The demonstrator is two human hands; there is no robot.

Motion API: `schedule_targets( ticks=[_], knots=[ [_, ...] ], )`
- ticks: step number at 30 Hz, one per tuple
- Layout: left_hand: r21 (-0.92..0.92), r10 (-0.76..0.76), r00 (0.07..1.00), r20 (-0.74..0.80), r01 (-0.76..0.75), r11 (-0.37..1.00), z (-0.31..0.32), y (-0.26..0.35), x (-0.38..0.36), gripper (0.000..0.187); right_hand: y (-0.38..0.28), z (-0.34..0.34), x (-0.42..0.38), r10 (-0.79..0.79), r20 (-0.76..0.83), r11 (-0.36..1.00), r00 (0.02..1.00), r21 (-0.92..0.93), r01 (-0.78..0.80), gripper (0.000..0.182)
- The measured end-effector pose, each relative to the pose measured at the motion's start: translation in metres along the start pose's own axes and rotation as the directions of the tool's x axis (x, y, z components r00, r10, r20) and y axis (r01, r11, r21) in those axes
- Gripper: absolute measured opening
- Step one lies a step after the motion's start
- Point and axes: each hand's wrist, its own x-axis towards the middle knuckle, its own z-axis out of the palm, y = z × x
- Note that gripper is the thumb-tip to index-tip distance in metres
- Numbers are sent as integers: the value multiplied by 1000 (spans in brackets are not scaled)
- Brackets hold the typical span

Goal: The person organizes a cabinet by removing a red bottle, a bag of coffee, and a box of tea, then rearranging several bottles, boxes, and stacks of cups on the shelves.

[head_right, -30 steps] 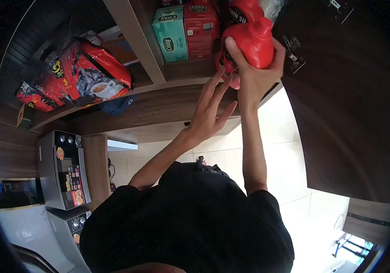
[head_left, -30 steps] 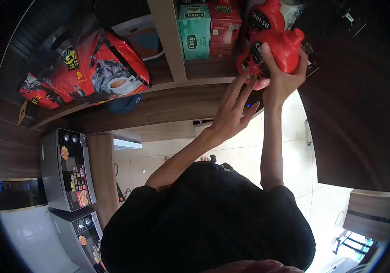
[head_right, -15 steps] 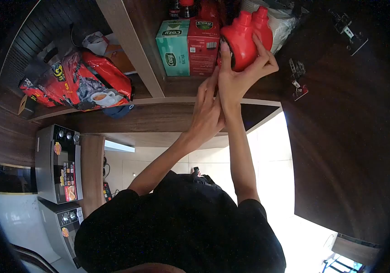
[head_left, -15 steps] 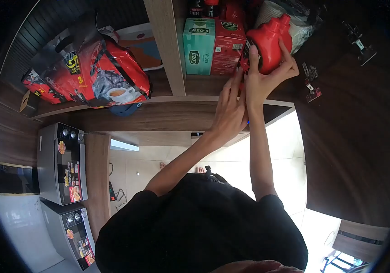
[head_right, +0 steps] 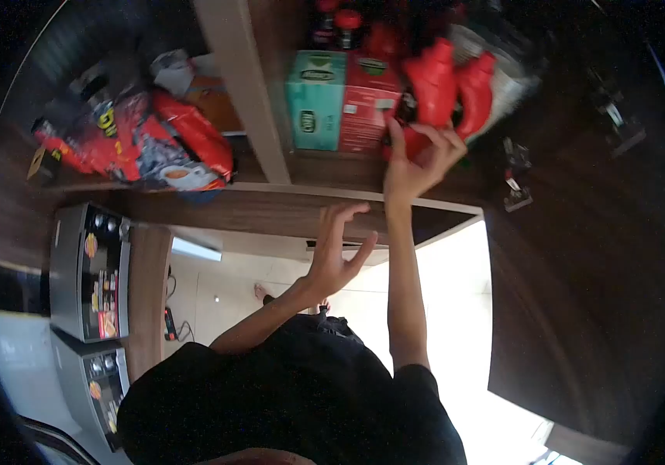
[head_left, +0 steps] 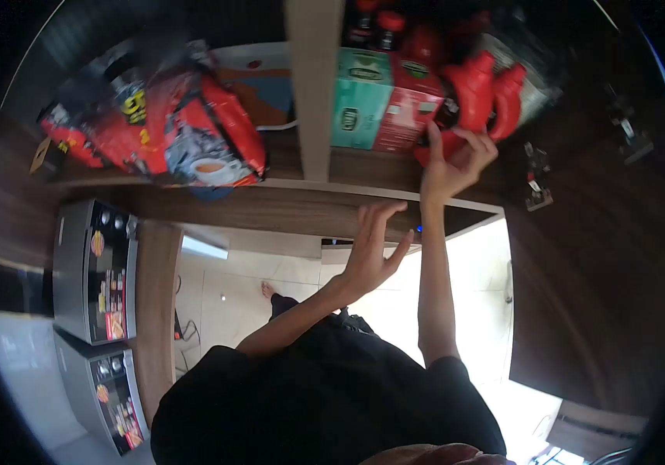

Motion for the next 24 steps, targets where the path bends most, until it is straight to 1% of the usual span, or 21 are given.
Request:
schedule_targets(
  ticks=[1,2,3,4,5,6,7,8,9,10,11,13,14,17,18,20,21,23,24],
  knots=[
    [-7,-8,1000,-15,8,1000,-7,0,-7,49,-10,-10,-7,25,41,992,999,-121,-20,38],
    [-4,-23,999,-37,23,1000,-14,0,-15,47,-6,-16,-22,5,-10,998,1000,-58,-6,39],
    [7,-43,997,-67,44,999,-22,0,-24,46,-12,-24,-39,98,-41,995,994,-25,-99,34],
    [-25,-82,992,-92,80,996,-23,-9,-37,48,-9,-37,-58,136,-32,988,990,-65,-138,27],
    [-9,-98,989,-108,97,995,-31,-14,-44,48,-23,-48,-73,214,28,966,976,-151,-208,26],
    [-24,-148,979,-137,146,989,-41,-16,-51,48,-21,-57,-92,177,111,974,978,-159,-158,24],
    [-50,-191,969,-160,185,981,-52,-18,-57,47,-40,-55,-108,258,137,963,956,-111,-244,25],
    [-42,-210,955,-208,206,978,-64,-23,-62,48,-46,-65,-130,368,202,929,907,-101,-355,26],
    [-39,-226,941,-251,223,974,-75,-28,-69,48,-61,-68,-149,362,275,929,891,-178,-323,25],
    [-39,-241,927,-289,240,970,-87,-32,-74,49,-66,-72,-171,348,318,937,882,-153,-315,24],
    [3,-236,911,-337,252,968,-101,-34,-76,48,-71,-70,-190,331,359,944,873,-128,-305,24],
    [87,-218,878,-426,280,956,-136,-41,-77,46,-98,-48,-207,272,435,957,859,-26,-290,27],
    [145,-164,865,-475,260,955,-155,-49,-79,50,-104,-40,-209,168,540,983,825,-31,-180,39],
    [325,4,769,-640,265,908,-218,-54,-67,55,-154,31,-187,97,525,975,846,122,-188,51],
    [327,29,751,-660,252,911,-241,-56,-60,60,-157,47,-180,20,568,973,823,180,-148,75],
    [331,75,716,-694,225,916,-286,-58,-42,71,-174,80,-153,-164,597,986,785,129,108,94],
    [354,79,737,-672,226,908,-303,-57,-33,78,-181,94,-141,-249,614,966,749,104,236,103],
    [397,82,779,-621,223,891,-331,-56,-19,94,-189,119,-128,-160,587,987,793,117,112,118],
    [366,63,806,-588,196,910,-340,-61,-16,98,-192,127,-124,-114,573,991,812,123,53,125]
  ],
)
